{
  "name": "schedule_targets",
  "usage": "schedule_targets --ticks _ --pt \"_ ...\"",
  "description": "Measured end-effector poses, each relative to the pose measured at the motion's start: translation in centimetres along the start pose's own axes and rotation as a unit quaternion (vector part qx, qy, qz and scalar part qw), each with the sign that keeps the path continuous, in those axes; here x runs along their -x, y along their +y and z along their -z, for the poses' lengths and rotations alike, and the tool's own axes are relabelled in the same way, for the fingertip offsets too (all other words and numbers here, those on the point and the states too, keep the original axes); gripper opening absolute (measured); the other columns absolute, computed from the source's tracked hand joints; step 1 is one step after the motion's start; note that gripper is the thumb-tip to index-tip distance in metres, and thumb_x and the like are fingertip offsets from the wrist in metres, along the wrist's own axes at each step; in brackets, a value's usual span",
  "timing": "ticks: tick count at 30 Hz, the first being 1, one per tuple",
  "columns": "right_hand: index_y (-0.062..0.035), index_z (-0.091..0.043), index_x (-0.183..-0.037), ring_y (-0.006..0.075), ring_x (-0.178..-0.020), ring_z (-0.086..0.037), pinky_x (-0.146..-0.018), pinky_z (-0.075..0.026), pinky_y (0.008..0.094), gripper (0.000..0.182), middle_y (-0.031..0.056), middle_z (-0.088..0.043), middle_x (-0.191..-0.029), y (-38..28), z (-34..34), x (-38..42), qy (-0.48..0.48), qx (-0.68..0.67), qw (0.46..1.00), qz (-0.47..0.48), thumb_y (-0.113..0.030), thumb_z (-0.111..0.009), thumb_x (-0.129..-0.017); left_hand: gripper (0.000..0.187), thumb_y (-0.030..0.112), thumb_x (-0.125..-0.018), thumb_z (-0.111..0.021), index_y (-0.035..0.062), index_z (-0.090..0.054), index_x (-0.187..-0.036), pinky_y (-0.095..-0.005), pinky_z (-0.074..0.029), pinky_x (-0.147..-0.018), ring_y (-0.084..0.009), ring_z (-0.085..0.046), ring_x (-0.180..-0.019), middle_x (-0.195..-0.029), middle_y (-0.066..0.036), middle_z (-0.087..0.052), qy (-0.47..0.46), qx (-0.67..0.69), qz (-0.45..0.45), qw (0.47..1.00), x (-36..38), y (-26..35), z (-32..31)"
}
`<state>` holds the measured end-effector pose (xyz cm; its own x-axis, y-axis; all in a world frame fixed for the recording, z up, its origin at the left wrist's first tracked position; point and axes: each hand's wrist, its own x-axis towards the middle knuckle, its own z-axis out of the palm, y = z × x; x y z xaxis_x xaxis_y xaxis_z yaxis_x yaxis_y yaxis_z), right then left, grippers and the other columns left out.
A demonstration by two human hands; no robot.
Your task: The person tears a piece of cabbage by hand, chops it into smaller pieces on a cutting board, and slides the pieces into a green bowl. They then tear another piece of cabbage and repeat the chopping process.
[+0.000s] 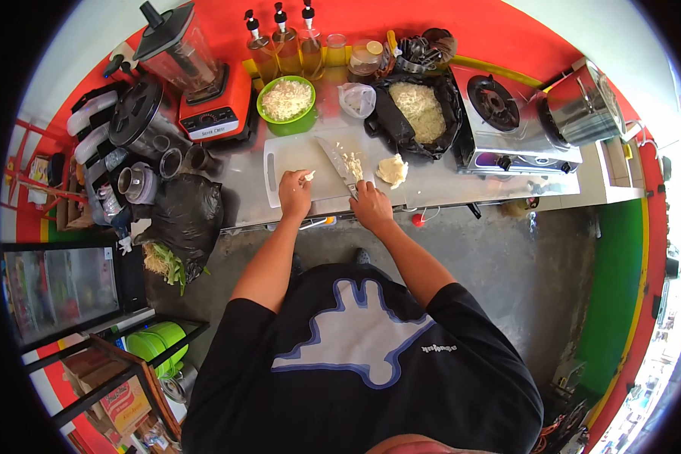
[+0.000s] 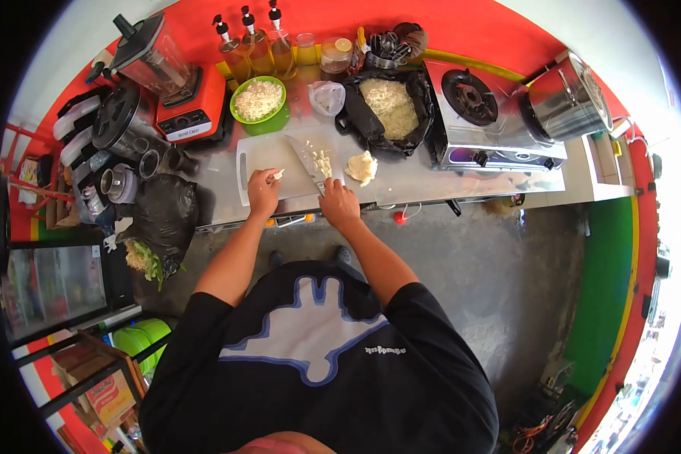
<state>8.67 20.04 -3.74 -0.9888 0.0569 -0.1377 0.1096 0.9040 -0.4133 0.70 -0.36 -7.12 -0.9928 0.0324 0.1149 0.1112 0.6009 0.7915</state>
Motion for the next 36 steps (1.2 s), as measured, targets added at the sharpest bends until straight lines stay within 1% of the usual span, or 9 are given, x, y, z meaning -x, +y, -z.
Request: schedule_targets --ticks 6,11,14,17,20,24,26,32,36 --pt "-0.0022 -0.052 -0.112 0.0396 -0.099 -0.066 -0.086 -0.053 0.0484 0.032 0.02 -0.064 -0.108 0.2 -1.3 0.2 0.047 -0.017 0.999 0.012 -0.024 -0.064 -0.093 0.024 0.002 -0.08 -0.072 0.0053 -0.074 -0.103 -0.0407 -0.053 -0.079 -0.0308 -0.066 -0.087 -0.096 -0.014 -0.064 -0.049 0.002 -0.026 0.998 1.3 0.1 -0.6" --pt "-0.0001 -0.051 -0.11 0.0442 -0.088 -0.067 -0.079 -0.053 0.0532 0.027 0.0268 -0.068 -0.094 -0.1 -0.4 0.9 0.034 -0.089 0.995 0.008 -0.024 -0.054 -0.098 0.02 0.0 -0.083 -0.068 0.0029 -0.073 -0.102 -0.0419 -0.052 -0.082 -0.0331 -0.065 -0.089 -0.095 -0.014 -0.064 -0.084 -0.003 -0.05 0.995 1.1 0.6 0.5" --pt "-0.0003 -0.05 -0.11 0.0464 -0.08 -0.067 -0.073 -0.053 0.0557 0.027 0.0268 -0.069 -0.086 0.2 -0.8 0.9 0.028 -0.078 0.997 0.004 -0.026 -0.052 -0.099 0.017 0.001 -0.084 -0.067 0.0018 -0.072 -0.1 -0.043 -0.052 -0.083 -0.0342 -0.065 -0.089 -0.093 -0.014 -0.064 -0.023 0.02 -0.039 0.999 1.1 1.4 0.7" --pt "-0.0013 -0.049 -0.11 0.0471 -0.077 -0.067 -0.071 -0.053 0.0572 0.027 0.0264 -0.069 -0.082 -0.1 -0.9 1.1 0.047 -0.082 0.995 -0.009 -0.026 -0.053 -0.099 0.016 0.002 -0.084 -0.068 0.0015 -0.072 -0.099 -0.0438 -0.052 -0.083 -0.0353 -0.064 -0.09 -0.092 -0.015 -0.064 -0.023 0.01 -0.043 0.999 1.0 0.9 0.4" --pt "-0.0022 -0.048 -0.11 0.0479 -0.076 -0.067 -0.07 -0.052 0.0578 0.027 0.027 -0.068 -0.082 -0.3 -0.6 1.1 0.014 -0.068 0.997 -0.019 -0.026 -0.053 -0.1 0.016 0.003 -0.083 -0.069 0.0014 -0.072 -0.099 -0.0439 -0.052 -0.084 -0.0364 -0.065 -0.091 -0.094 -0.016 -0.066 -0.067 -0.021 -0.061 0.996 0.7 -0.2 0.2" --pt "-0.001 -0.05 -0.111 0.0493 -0.079 -0.065 -0.073 -0.05 0.0597 0.029 0.0296 -0.067 -0.084 -0.8 -0.4 0.4 0.035 -0.107 0.993 -0.036 -0.027 -0.053 -0.098 0.017 0.005 -0.081 -0.072 0.0009 -0.074 -0.098 -0.0402 -0.055 -0.079 -0.0322 -0.069 -0.085 -0.092 -0.016 -0.069 -0.055 -0.041 -0.094 0.993 0.2 0.0 0.3" --pt "-0.0007 -0.052 -0.11 0.0493 -0.083 -0.066 -0.077 -0.05 0.0598 0.031 0.0301 -0.068 -0.087 -1.0 -1.0 0.4 0.042 -0.11 0.992 -0.035 -0.029 -0.055 -0.097 0.018 0.006 -0.08 -0.074 0.0009 -0.075 -0.097 -0.0406 -0.055 -0.079 -0.0334 -0.069 -0.086 -0.091 -0.016 -0.069 -0.078 -0.042 -0.062 0.994 0.4 0.3 0.5" --pt "-0.0006 -0.053 -0.11 0.0502 -0.087 -0.066 -0.081 -0.05 0.0595 0.034 0.03 -0.069 -0.092 -4.0 -0.9 0.3 -0.009 -0.112 0.993 -0.043 -0.031 -0.056 -0.096 0.012 0.006 -0.079 -0.073 0.0009 -0.073 -0.089 -0.0451 -0.053 -0.081 -0.038 -0.066 -0.09 -0.092 -0.017 -0.068 -0.077 -0.075 -0.07 0.992 0.5 0.1 -0.1" --pt "-0.0005 -0.052 -0.11 0.0513 -0.082 -0.066 -0.078 -0.051 0.06 0.034 0.0308 -0.068 -0.088 -5.3 -1.8 0.5 -0.029 -0.083 0.996 -0.032 -0.032 -0.053 -0.098 0.007 0.005 -0.077 -0.072 0.0004 -0.071 -0.082 -0.0463 -0.053 -0.079 -0.0382 -0.065 -0.087 -0.088 -0.018 -0.066 -0.066 -0.093 -0.085 0.99 0.7 0.9 0.0"
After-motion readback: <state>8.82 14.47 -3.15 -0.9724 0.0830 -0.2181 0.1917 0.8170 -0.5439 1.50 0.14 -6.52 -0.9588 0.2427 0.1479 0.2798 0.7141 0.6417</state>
